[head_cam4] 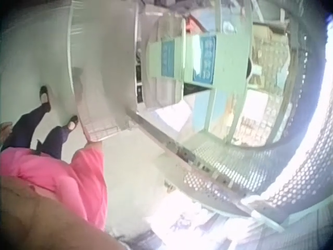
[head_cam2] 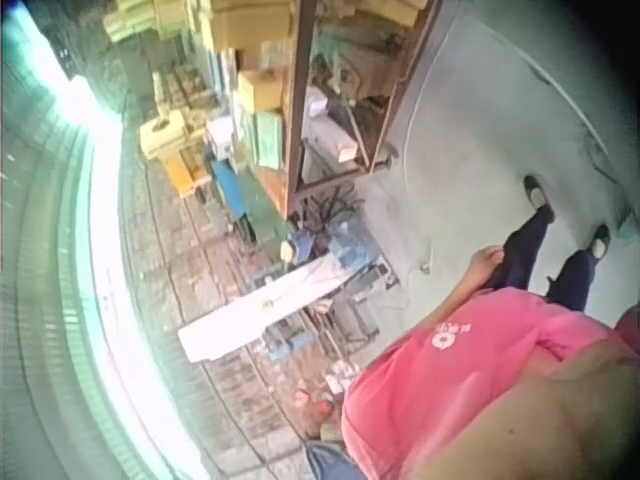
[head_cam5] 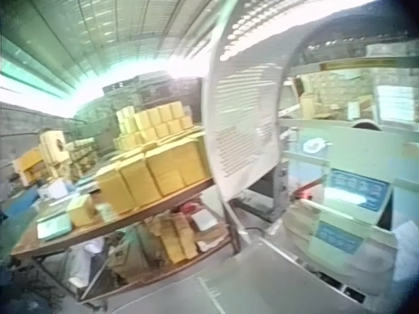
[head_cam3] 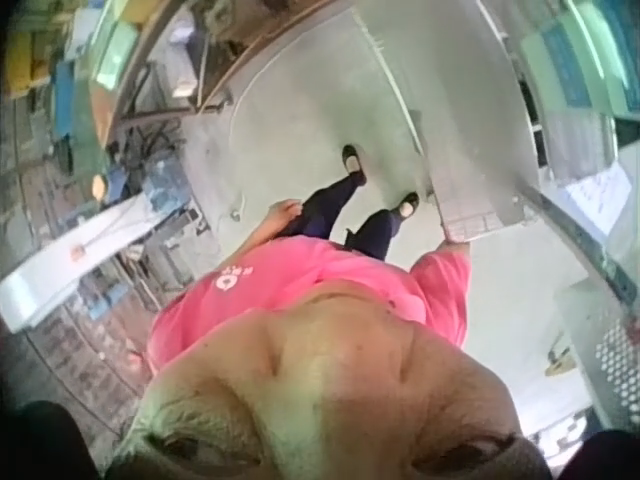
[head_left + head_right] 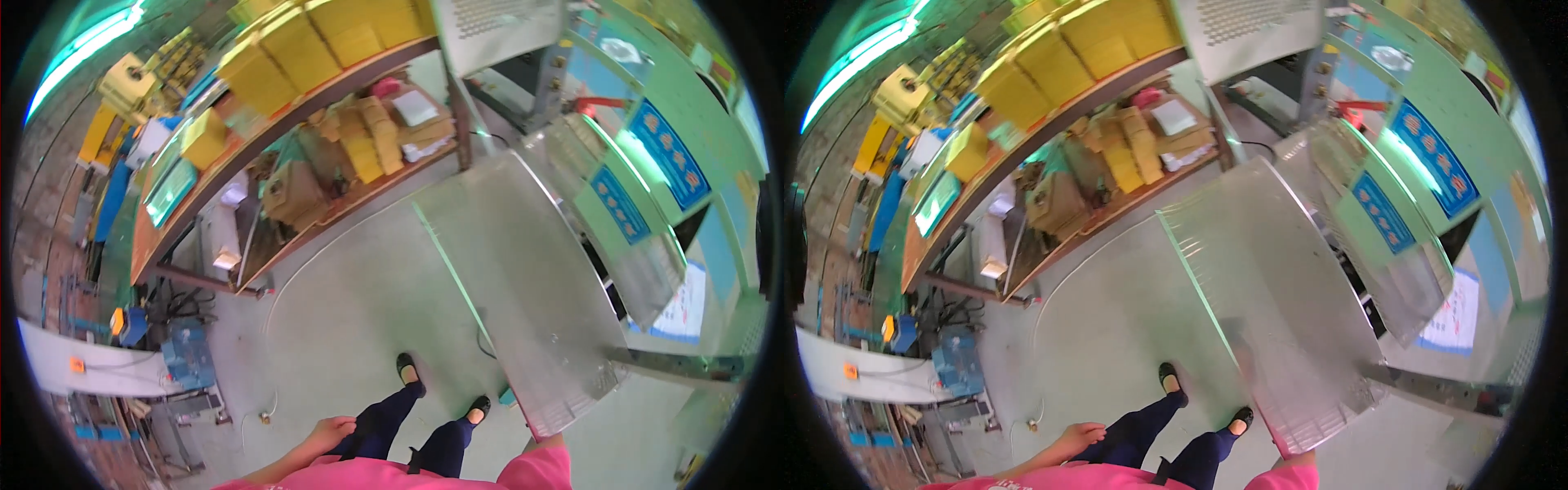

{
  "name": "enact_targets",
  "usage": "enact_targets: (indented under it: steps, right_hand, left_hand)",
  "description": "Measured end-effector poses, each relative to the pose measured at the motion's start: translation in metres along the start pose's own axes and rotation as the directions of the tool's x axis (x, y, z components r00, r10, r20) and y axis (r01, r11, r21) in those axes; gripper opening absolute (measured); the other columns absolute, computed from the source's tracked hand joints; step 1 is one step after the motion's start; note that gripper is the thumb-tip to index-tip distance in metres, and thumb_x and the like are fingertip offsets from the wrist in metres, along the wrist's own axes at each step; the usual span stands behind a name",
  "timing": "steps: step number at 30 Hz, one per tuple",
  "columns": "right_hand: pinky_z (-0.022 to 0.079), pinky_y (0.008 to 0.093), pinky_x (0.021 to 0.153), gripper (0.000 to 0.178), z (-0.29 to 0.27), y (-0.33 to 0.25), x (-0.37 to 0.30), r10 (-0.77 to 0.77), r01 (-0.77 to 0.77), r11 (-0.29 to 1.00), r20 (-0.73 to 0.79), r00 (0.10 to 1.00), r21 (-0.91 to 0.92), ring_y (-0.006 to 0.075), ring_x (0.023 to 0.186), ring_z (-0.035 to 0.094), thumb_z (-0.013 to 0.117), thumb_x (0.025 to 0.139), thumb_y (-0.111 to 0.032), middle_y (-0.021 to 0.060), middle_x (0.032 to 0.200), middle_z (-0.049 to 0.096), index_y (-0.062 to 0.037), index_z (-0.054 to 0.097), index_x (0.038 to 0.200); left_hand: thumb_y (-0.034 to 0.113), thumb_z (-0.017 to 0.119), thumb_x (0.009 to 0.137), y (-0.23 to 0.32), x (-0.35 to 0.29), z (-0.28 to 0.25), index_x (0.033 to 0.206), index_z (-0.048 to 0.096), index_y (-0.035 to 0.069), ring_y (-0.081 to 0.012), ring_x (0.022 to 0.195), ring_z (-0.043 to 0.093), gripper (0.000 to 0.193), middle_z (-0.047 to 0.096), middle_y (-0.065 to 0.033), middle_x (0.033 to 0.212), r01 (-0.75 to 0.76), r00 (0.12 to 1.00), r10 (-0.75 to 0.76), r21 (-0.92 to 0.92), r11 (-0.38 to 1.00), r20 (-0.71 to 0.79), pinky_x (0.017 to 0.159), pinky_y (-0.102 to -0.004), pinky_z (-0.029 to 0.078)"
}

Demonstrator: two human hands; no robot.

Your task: Weighing stacks of yellow paper on a scale and organizing them for packaging or further processing.

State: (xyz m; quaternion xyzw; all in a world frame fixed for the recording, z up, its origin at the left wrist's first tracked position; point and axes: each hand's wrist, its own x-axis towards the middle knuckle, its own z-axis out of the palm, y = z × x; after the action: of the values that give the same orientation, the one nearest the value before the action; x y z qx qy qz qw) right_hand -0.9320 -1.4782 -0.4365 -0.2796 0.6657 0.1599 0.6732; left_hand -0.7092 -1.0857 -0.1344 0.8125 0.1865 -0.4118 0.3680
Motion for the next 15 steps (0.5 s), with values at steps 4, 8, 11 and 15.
enact_targets:
  steps: [4,8,11,15]
  right_hand:
    - [0.045,0.0496,0.072,0.037,0.007,-0.031,-0.007,-0.008,0.009,0.975,0.006,1.0,-0.222,0.0248,0.083,0.05,0.049,0.091,-0.042,0.0042,0.105,0.058,-0.0225,0.055,0.123]
    - [0.045,0.0508,0.074,0.038,-0.072,-0.078,0.019,-0.083,0.022,0.837,-0.088,0.993,-0.546,0.0253,0.084,0.05,0.049,0.091,-0.043,0.0043,0.107,0.057,-0.0232,0.055,0.124]
    - [0.049,0.043,0.064,0.027,0.055,0.011,-0.015,0.065,-0.056,0.855,-0.001,0.998,-0.515,0.0209,0.07,0.058,0.046,0.093,-0.033,0.0063,0.074,0.059,-0.013,0.063,0.1]
    - [0.046,0.0504,0.092,0.048,0.189,-0.05,-0.024,-0.313,0.37,-0.308,0.461,0.831,-0.876,0.0426,0.107,0.061,0.043,0.093,-0.039,0.0278,0.111,0.064,0.0013,0.07,0.096]
  left_hand:
    - [0.036,0.058,0.092,-0.008,-0.006,-0.002,0.119,0.064,0.002,-0.0196,0.091,0.068,0.044,0.072,-0.0123,0.098,-0.028,0.998,0.027,0.006,1.0,0.059,0.084,-0.0313,0.052]
    - [0.037,0.057,0.093,-0.036,0.012,-0.008,0.116,0.065,0.004,-0.0233,0.095,0.068,0.041,0.071,-0.014,0.101,-0.052,0.997,0.065,-0.256,0.965,0.045,0.086,-0.0329,0.051]
    - [0.033,0.056,0.093,0.019,0.029,-0.063,0.116,0.065,0.002,-0.0209,0.093,0.066,0.039,0.07,-0.0123,0.098,-0.201,0.98,0.2,-0.033,0.979,-0.025,0.085,-0.0319,0.05]
    - [0.03,0.057,0.091,0.018,0.046,-0.136,0.118,0.063,0.001,-0.0219,0.09,0.066,0.04,0.07,-0.0124,0.096,-0.269,0.948,0.241,-0.122,0.955,-0.207,0.082,-0.033,0.051]
